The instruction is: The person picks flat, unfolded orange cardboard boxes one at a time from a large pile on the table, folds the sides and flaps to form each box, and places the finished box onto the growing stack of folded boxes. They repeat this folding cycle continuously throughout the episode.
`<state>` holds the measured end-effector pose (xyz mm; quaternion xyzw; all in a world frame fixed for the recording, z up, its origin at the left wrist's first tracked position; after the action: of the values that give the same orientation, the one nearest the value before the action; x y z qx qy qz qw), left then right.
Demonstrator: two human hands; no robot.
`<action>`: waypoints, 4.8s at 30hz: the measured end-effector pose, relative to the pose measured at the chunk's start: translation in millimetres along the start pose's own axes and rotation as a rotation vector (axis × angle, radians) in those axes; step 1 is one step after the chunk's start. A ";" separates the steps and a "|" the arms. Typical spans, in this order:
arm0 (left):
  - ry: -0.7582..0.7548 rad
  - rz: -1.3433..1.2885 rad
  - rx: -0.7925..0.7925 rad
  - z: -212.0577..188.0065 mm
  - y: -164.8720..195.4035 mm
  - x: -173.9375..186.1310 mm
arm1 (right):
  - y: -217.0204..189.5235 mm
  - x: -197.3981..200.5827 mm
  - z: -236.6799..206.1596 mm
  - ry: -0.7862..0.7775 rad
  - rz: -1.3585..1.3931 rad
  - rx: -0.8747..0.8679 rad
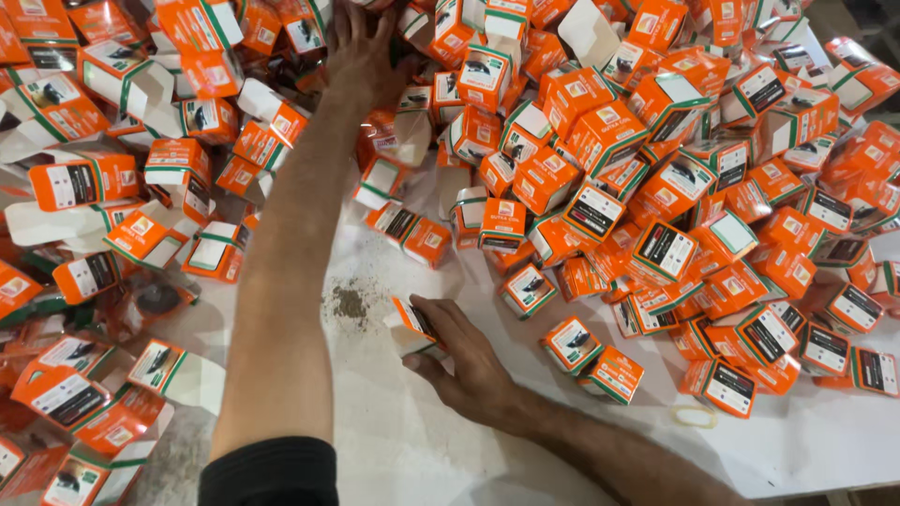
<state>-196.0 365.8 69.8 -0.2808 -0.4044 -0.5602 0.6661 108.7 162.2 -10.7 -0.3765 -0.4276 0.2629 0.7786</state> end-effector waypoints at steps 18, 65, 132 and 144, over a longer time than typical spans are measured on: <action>-0.750 -0.423 -0.175 -78.8 -27.1 11.0 | 7.7 1.6 7.1 -0.071 0.065 -0.081; -0.001 -0.655 -0.239 -307.6 82.8 117.8 | 74.2 27.8 -10.9 -0.224 0.254 -0.166; -0.467 -1.394 0.543 -306.6 103.1 31.2 | 27.4 26.2 -15.2 -0.050 -0.291 0.015; -0.112 -0.814 -0.238 -315.3 120.6 85.9 | 35.9 31.4 -13.2 -0.061 -0.081 -0.137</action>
<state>-4.1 86.2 -9.8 -0.2030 -0.4505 -0.8041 0.3306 132.5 201.2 -29.7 -0.4032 -0.4830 0.2128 0.7476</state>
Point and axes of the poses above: each hand's wrist, its own z-axis towards the middle knuckle, its own x-axis out of the back of the hand, y = z × x, the point moved 5 cm from there along z, towards the middle knuckle, and after that the axes turned 7 degrees about -y, right-handed, at the moved point
